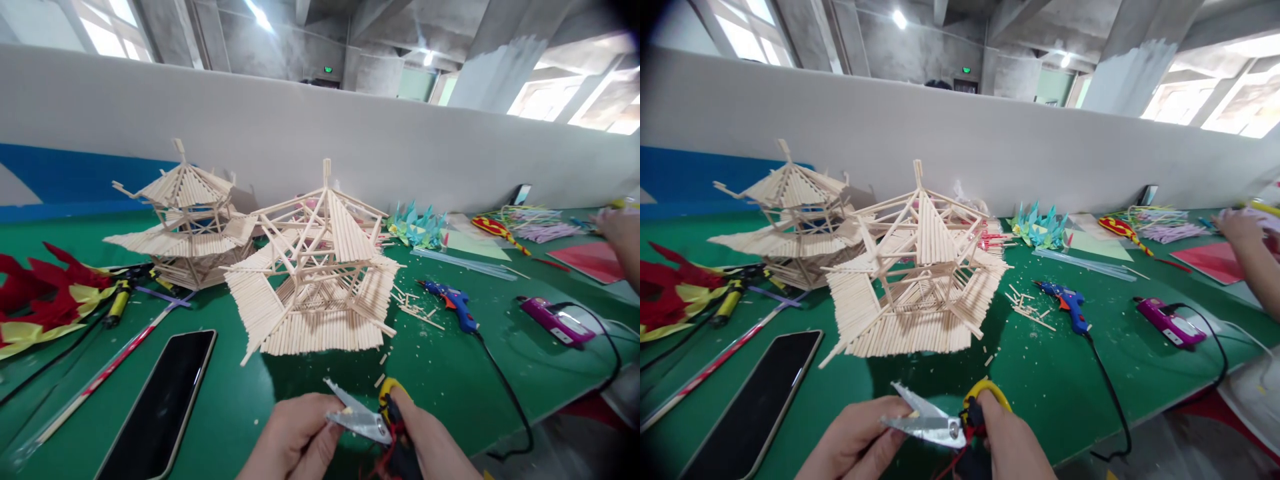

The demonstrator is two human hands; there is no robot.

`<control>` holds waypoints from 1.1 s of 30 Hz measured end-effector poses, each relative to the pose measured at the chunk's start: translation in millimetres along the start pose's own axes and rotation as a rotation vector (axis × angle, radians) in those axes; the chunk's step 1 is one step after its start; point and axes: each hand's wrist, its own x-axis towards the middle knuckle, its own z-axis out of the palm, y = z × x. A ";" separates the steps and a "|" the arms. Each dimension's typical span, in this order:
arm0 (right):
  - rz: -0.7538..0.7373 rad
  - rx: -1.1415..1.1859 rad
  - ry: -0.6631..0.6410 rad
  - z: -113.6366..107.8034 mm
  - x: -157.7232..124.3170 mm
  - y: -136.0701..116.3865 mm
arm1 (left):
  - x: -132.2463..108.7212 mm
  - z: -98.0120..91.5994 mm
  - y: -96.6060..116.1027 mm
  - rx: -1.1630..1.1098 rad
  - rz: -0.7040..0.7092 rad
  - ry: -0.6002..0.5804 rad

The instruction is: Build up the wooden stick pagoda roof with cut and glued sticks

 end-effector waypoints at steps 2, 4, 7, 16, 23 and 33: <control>-0.026 -0.003 0.012 -3.5 -3.4 -2.3 | -2.3 0.2 -2.6 -0.071 -0.048 -0.032; -0.048 -0.005 0.027 -5.9 -6.0 -3.7 | -3.7 -1.0 -2.2 -0.136 -0.143 -0.123; -0.068 -0.002 0.028 -6.1 -6.9 -3.1 | -1.7 -3.6 2.7 -0.263 -0.230 -0.176; -0.142 -0.022 0.129 -1.3 -3.0 0.7 | -0.5 8.5 2.7 -0.107 -0.039 -0.033; -0.163 -0.044 0.173 -4.5 -1.1 -5.1 | -5.0 15.4 -8.8 0.203 0.178 0.106; -0.152 -0.001 0.115 -1.0 -1.8 -0.5 | 3.0 -3.7 3.5 -0.046 0.045 -0.006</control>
